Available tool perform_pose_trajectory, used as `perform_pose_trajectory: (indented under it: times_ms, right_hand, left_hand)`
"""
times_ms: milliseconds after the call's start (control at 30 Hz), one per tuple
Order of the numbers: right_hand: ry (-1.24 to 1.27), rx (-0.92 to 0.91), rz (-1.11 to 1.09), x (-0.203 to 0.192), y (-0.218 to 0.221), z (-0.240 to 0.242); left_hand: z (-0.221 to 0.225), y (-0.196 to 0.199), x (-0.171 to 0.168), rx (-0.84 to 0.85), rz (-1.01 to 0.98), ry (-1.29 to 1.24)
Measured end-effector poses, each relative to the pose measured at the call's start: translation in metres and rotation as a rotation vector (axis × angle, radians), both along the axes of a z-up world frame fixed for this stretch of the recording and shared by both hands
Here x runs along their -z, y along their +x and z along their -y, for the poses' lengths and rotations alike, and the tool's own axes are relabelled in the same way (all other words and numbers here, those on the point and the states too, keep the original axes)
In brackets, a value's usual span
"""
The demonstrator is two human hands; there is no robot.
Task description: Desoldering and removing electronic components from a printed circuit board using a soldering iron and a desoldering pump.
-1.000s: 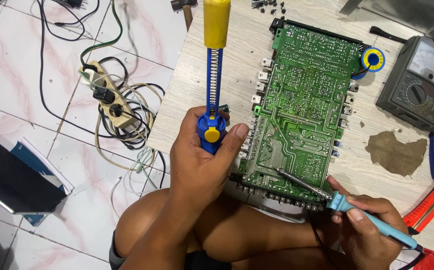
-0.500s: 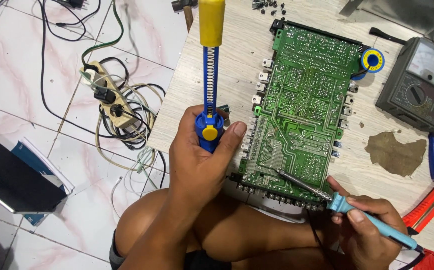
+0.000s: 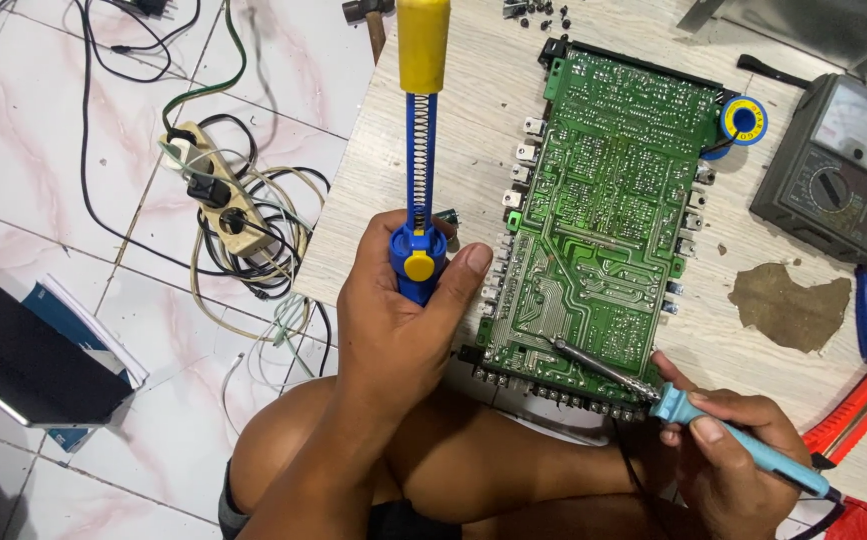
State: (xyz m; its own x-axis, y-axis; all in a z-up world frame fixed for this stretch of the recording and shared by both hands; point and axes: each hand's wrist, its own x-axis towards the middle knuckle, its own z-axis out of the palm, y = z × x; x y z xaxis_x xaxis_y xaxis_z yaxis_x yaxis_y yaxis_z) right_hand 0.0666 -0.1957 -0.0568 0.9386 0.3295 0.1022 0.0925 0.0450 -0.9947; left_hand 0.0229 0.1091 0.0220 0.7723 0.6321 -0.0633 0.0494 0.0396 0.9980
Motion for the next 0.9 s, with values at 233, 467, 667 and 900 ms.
perform_pose_trajectory:
  times_ms: [233,467,667,900]
  right_hand:
    - [0.164,0.026,-0.062,0.009,0.001,0.008]
    - [0.253,0.058,0.071,0.030,0.003,0.030]
    - [-0.272,0.490,0.321,0.026,0.006,0.039]
    - [0.361,0.471,-0.130,0.016,0.026,0.044]
  left_hand:
    - [-0.005,0.001,0.011,-0.046,0.019,-0.048]
    - [-0.044,0.013,0.030,-0.090,-0.029,0.059]
    - [-0.064,0.021,0.049,0.032,-0.444,0.377]
    - [-0.061,0.032,0.097,-0.023,-0.458,0.613]
